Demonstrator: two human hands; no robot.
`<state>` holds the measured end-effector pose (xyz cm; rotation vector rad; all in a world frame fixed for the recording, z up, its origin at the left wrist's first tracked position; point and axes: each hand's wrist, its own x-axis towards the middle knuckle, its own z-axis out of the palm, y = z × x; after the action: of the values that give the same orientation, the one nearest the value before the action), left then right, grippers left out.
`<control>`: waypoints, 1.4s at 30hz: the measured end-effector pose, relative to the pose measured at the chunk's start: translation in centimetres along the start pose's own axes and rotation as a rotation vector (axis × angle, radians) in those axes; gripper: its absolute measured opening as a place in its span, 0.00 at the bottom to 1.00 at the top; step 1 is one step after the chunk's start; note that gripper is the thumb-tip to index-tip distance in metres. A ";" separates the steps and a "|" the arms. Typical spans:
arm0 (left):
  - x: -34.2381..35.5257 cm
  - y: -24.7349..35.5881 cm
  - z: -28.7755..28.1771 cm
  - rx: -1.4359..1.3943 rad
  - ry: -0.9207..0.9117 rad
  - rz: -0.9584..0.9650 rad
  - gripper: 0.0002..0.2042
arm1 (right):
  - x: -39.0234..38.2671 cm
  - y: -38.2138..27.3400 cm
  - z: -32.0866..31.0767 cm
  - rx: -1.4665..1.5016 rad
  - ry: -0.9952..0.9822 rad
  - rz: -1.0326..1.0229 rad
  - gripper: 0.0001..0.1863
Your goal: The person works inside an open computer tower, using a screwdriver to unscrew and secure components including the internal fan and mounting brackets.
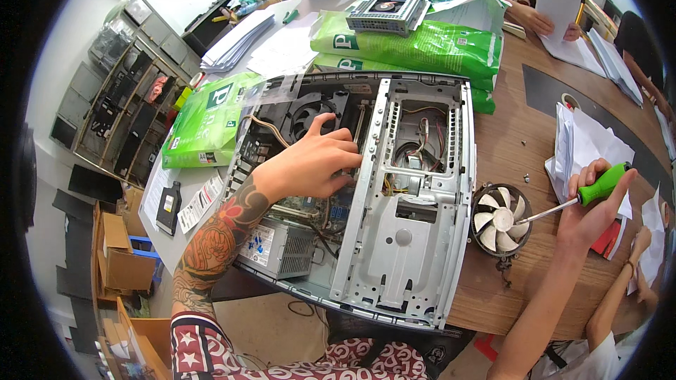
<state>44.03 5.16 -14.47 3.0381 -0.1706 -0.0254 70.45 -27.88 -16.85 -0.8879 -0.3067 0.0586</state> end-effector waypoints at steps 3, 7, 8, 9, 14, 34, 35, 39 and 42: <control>0.0 -0.2 0.4 0.056 0.010 0.023 0.11 | -0.2 -0.2 0.3 -0.015 0.034 -0.011 0.32; 0.1 0.2 0.4 0.138 0.003 0.031 0.08 | -0.1 0.0 -0.2 -0.040 0.015 0.010 0.32; 0.0 0.3 0.2 0.143 0.021 0.031 0.06 | 0.0 0.0 -0.1 -0.034 0.014 0.009 0.32; 0.0 0.4 0.1 0.148 0.038 0.031 0.05 | 0.0 0.0 0.0 -0.033 0.011 0.009 0.32; 0.4 0.6 0.0 0.145 0.006 0.008 0.05 | -0.1 0.0 0.4 -0.056 0.033 0.004 0.31; -0.2 -0.5 -0.4 -0.004 -0.008 0.001 0.08 | -0.1 -0.5 -0.5 -0.016 -0.091 -0.002 0.33; -0.1 -0.4 -0.3 -0.010 -0.008 0.015 0.08 | -0.1 -0.6 -0.4 0.002 -0.114 -0.013 0.34; -0.2 -0.4 -0.4 -0.012 -0.035 -0.021 0.05 | -2.5 -0.4 2.0 0.087 -0.355 0.068 0.33; -0.3 -0.3 -0.6 0.018 -0.027 -0.008 0.05 | -4.9 0.3 4.2 0.015 -0.540 0.115 0.29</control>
<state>43.76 5.55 -13.91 3.0574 -0.1609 -0.0656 64.56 -25.40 -15.84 -0.8645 -0.7566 0.4106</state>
